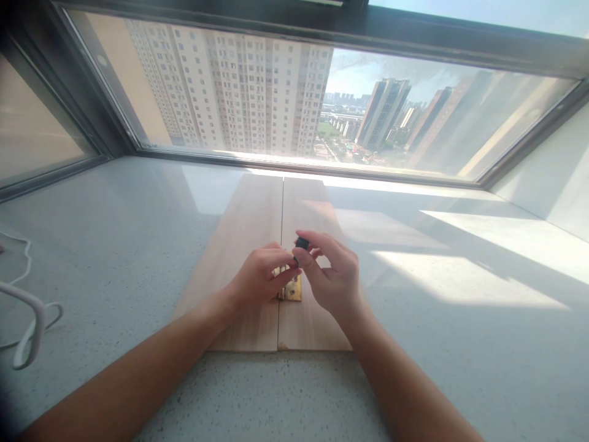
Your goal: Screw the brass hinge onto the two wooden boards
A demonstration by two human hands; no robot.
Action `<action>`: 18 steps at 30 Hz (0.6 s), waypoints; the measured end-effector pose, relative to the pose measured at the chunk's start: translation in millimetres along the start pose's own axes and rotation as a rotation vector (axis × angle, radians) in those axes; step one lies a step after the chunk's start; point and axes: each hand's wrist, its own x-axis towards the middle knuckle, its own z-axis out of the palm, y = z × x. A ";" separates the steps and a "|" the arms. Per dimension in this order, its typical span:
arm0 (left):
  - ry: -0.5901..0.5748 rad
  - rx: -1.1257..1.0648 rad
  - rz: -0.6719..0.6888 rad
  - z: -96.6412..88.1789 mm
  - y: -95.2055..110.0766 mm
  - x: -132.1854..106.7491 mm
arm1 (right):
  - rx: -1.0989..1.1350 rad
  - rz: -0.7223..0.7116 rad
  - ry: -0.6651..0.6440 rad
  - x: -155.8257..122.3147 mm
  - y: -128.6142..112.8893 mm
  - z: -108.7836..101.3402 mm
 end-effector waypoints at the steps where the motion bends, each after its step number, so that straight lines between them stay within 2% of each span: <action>1: -0.001 -0.006 -0.013 -0.2 -0.2 -0.4 | 0.003 -0.002 0.004 -0.4 0.1 0.3; 11: -0.046 -0.063 -0.084 -3.8 5.0 -3.0 | 0.000 0.061 -0.016 -4.8 -4.2 1.7; 18: 0.029 -0.125 -0.130 -3.7 5.0 -2.3 | 0.037 0.056 0.013 -6.6 -1.6 2.4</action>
